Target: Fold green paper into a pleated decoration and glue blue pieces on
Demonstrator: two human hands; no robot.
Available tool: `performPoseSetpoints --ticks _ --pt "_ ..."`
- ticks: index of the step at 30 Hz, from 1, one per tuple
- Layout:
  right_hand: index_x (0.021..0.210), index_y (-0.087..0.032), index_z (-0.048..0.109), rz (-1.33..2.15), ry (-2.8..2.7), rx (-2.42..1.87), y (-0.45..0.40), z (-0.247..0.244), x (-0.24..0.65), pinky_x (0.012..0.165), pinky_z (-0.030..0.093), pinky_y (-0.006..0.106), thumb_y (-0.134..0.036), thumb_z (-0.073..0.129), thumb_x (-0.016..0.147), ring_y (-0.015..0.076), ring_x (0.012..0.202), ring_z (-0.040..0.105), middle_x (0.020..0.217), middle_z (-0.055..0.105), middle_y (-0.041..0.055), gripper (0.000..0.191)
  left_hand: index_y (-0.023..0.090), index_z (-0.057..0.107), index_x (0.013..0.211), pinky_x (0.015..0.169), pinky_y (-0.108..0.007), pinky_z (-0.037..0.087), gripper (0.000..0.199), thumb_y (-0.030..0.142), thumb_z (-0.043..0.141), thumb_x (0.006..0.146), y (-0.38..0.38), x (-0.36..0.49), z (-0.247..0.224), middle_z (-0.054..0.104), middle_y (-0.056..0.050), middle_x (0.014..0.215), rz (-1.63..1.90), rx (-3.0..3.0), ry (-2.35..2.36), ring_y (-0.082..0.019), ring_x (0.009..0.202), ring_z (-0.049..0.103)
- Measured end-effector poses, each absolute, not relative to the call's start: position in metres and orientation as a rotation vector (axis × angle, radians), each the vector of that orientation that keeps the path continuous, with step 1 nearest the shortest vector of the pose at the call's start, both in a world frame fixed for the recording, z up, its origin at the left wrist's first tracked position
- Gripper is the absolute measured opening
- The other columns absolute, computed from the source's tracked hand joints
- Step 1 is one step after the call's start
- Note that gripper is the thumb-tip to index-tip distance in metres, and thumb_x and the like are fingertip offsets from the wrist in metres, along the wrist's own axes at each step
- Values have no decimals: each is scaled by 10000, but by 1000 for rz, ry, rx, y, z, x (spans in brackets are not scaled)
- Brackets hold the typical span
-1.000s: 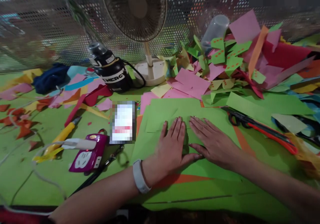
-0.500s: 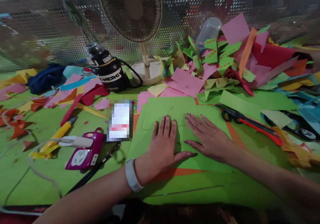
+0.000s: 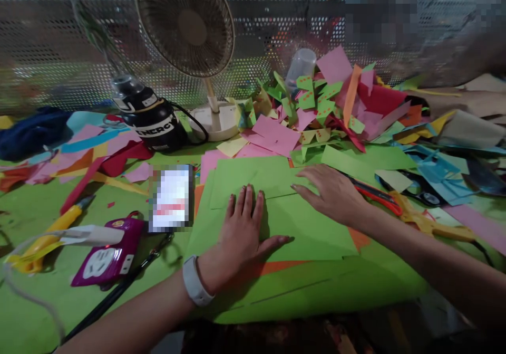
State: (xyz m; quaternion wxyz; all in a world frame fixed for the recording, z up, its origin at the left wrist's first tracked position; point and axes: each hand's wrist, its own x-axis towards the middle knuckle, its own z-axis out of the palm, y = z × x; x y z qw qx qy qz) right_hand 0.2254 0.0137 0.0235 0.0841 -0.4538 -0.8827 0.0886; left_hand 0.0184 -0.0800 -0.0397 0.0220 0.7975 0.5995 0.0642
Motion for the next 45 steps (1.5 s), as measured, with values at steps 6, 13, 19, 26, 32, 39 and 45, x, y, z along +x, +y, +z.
performPoseSetpoints --ticks 6,13,19,26,32,39,45 --pt "639 -156 626 1453 -2646 -1529 48 15 166 561 476 240 -473 632 854 154 539 681 592 709 46 384 25 309 1479 1143 -575 172 1086 867 203 802 -82 18 -47 294 -296 1538 313 2493 1861 -431 1438 227" --pt "512 -166 554 1787 -2548 -1623 65 4 170 476 410 203 -524 672 817 113 475 638 473 645 9 485 12 309 1480 1142 -561 181 1124 884 210 778 -81 19 -45 280 -302 1542 244 2450 1879 -435 1436 232" --pt "512 -165 549 1733 -2420 -1830 73 20 224 502 439 235 -527 732 751 102 439 595 483 634 2 471 26 318 1482 1129 -575 212 1086 866 242 798 -81 18 -42 328 -292 1524 256 2507 1851 -432 1428 258" --pt "545 -184 531 1567 -2355 -1808 77 36 245 497 441 236 -533 715 758 96 427 579 482 621 -11 449 -23 331 1471 1132 -576 209 1133 874 190 793 -81 20 -38 281 -317 1532 194 2474 1867 -450 1424 255" --pt "623 -181 555 1775 -2473 -1532 65 13 181 506 452 220 -599 703 756 139 541 680 560 695 25 463 19 306 1486 1136 -564 196 1113 879 206 786 -80 21 -39 301 -294 1534 221 2473 1886 -418 1439 239" --pt "554 -182 503 1861 -2513 -1548 65 1 168 475 420 217 -610 655 798 129 490 664 485 658 12 516 -42 342 1458 1139 -534 242 1147 878 206 787 -89 13 -37 338 -318 1507 53 2412 1998 -411 1423 288" --pt "574 -175 519 1921 -2494 -1508 69 2 170 490 428 221 -591 674 792 118 487 661 519 680 12 495 65 623 1230 961 -489 458 903 789 218 873 -85 -18 3 589 -258 1324 -131 2347 2057 -391 1225 550"
